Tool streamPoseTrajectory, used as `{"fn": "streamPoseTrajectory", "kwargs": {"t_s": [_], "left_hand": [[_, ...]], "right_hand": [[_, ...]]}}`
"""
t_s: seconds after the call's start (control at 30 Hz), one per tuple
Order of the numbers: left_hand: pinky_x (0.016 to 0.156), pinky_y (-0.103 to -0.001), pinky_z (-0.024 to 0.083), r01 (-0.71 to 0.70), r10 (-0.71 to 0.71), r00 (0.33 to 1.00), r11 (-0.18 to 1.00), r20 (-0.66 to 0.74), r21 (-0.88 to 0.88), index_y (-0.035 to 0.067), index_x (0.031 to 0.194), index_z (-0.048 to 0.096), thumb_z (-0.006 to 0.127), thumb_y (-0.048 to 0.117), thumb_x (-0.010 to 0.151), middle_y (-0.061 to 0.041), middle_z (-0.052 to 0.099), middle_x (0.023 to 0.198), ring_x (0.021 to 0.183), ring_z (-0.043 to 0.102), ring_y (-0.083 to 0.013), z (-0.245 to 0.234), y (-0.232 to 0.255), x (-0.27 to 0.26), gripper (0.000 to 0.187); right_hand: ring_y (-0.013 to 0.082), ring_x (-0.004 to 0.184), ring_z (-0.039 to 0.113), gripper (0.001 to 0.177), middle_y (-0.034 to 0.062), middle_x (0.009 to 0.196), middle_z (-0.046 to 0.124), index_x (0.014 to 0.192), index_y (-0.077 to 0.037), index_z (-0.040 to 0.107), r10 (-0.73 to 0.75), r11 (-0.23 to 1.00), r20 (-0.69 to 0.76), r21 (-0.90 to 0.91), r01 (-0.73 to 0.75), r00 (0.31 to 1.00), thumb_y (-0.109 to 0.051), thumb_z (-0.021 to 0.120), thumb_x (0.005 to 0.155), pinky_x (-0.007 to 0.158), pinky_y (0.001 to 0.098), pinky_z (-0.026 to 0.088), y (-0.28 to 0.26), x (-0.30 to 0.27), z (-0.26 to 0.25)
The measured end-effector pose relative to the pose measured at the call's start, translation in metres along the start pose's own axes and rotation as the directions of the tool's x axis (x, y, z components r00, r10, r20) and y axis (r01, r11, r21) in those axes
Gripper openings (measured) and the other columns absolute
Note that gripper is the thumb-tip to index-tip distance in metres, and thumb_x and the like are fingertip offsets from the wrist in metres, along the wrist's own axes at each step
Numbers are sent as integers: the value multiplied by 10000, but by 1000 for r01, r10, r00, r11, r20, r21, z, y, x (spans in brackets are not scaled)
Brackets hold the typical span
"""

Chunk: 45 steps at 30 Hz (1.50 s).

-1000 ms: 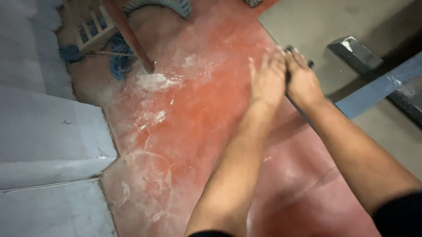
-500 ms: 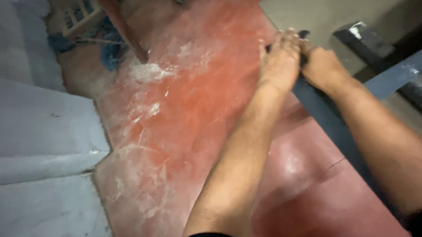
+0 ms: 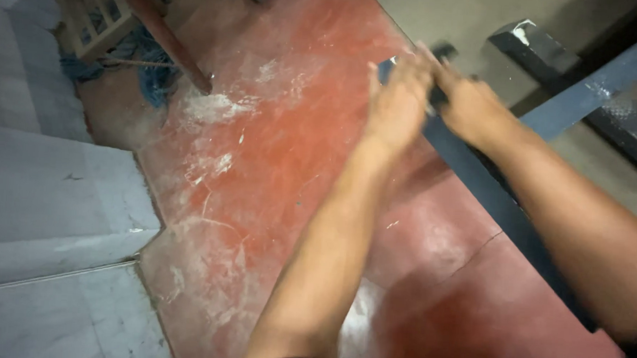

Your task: Clean and wipe down various gym benches and weight racks using a cloth.

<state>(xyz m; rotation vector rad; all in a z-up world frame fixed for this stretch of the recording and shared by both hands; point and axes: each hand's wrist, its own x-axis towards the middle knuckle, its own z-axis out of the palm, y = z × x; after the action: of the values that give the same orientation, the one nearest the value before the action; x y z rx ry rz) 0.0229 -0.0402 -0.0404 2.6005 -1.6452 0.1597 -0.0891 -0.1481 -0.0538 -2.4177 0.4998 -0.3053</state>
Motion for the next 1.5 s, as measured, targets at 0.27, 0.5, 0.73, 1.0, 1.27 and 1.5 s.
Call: {"fn": "streamPoseTrajectory", "kwargs": {"t_s": [0.27, 0.5, 0.73, 1.0, 1.27, 1.5], "left_hand": [[1295, -639, 187, 141, -396, 881, 743, -260, -654, 95, 1644, 333, 423, 158, 1095, -86, 297, 1738, 1606, 292, -251, 40, 45, -70, 560], [1289, -581, 69, 206, -496, 853, 605, -162, -769, -12, 1655, 194, 332, 290, 1108, -210, 180, 1747, 1633, 133, -297, 87, 92, -108, 640], [1331, -486, 169, 173, -466, 870, 590, -157, -789, 21, 1667, 223, 252, 313, 1137, -139, 174, 1751, 1625, 172, -277, 67, -2, -42, 606], [1153, -351, 335, -174, -402, 885, -752, 234, -635, -62, 1650, 209, 247, 437, 1189, -342, 320, 1622, 1406, 419, -253, 25, 120, -98, 680], [1329, -459, 205, 236, -400, 884, -63, 241, -970, -68, 1680, 101, 364, 300, 1176, -298, 151, 1771, 1658, 203, -419, 14, 251, -219, 677], [1366, -613, 126, 175, -400, 916, 360, 18, -916, -51, 1709, 205, 479, 182, 1155, -338, 169, 1793, 1694, 222, -505, 34, 257, -227, 660]], "right_hand": [[458, 1464, 382, 649, 256, 1621, 363, 1519, -43, 477, -281, 940, -133, -239, 245, 950, -41, 559, 875, 1126, 582, 368, -31, -50, 7], [329, 1526, 326, 540, 91, 1653, 371, 1412, -118, 591, -332, 607, 121, -731, 310, 935, -250, 542, 891, 1148, 602, 362, -37, -92, 12], [345, 1547, 291, 547, 82, 1663, 413, 1450, -95, 609, -426, 677, 11, -660, 327, 905, -207, 567, 916, 1159, 601, 361, -34, 20, 45], [367, 1524, 336, 549, 89, 1637, 408, 1423, -61, 596, -352, 801, 69, -494, 338, 934, -138, 552, 881, 1172, 554, 372, -52, -91, -15], [331, 1532, 382, 688, 118, 1589, 459, 1402, -72, 566, -141, 848, 181, -486, 213, 973, -109, 625, 718, 1259, 486, 352, -12, -261, -45], [437, 1517, 398, 954, 205, 1611, 440, 1468, -76, 518, -25, 939, 61, -342, 44, 998, -53, 710, 534, 1221, 480, 366, -14, -259, -47]]}}
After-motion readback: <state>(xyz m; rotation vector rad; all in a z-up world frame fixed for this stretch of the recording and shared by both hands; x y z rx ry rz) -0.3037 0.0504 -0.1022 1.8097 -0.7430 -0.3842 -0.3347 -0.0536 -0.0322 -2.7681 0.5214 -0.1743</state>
